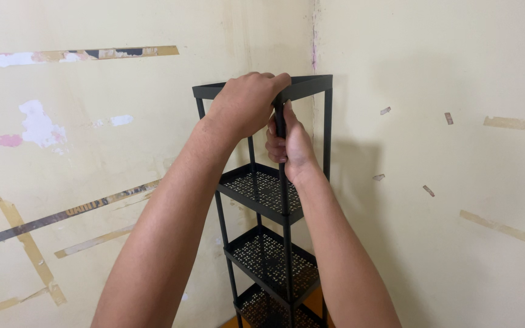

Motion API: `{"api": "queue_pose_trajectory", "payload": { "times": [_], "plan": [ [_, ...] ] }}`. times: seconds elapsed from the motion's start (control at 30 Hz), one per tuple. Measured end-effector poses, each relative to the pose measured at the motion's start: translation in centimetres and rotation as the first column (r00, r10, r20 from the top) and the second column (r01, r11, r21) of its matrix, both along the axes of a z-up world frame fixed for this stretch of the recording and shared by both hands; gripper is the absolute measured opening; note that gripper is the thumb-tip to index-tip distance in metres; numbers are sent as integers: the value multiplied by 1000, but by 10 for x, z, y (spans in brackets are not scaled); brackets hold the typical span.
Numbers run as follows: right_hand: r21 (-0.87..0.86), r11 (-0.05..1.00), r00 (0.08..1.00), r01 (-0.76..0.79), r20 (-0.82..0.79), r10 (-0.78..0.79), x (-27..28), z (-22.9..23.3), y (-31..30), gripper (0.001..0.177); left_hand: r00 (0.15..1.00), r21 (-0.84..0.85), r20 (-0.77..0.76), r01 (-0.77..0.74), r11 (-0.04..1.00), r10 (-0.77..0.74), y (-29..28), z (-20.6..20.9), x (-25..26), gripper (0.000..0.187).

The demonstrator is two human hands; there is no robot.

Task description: The person assembles a black metal corner shelf by hand, attaching the top frame and inserting perforated shelves into the vertical supports. The person removes the top frame, places a shelf on a nearby table, then reattaches the frame to the uprights.

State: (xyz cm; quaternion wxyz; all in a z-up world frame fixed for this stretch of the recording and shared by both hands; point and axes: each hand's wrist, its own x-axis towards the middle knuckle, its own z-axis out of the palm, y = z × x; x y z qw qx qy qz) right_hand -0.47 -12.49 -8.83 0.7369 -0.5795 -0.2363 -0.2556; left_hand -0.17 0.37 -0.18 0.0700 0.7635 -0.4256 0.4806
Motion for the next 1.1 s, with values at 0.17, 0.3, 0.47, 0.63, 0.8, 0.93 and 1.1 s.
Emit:
{"api": "queue_pose_trajectory", "payload": {
  "times": [0.17,0.3,0.47,0.63,0.8,0.93,1.1],
  "plan": [
    [6,996,996,-85,3,85,-1,0,-1,59,1000,16,-17,-19,1000,19,3,3,-3,44],
    [-25,998,998,-59,-6,59,-1,1,1,61,996,44,-2,-94,995,95,-3,6,-3,39],
    [-28,998,998,-63,-12,63,-2,2,-1,60,993,46,32,-116,992,115,-6,4,0,34],
    [-26,998,998,-56,-17,56,-4,3,-3,60,992,28,45,-122,992,120,-9,2,-1,34],
    [-27,998,998,-54,-41,53,-6,5,-4,62,987,37,17,-162,986,161,-10,4,-1,33],
    [-29,999,998,-21,-63,19,-9,4,-3,63,992,-25,82,-99,995,100,-8,6,0,31],
    [-29,999,998,-44,-56,42,-9,6,1,63,999,-54,14,-44,998,45,3,3,-1,30]
  ]
}}
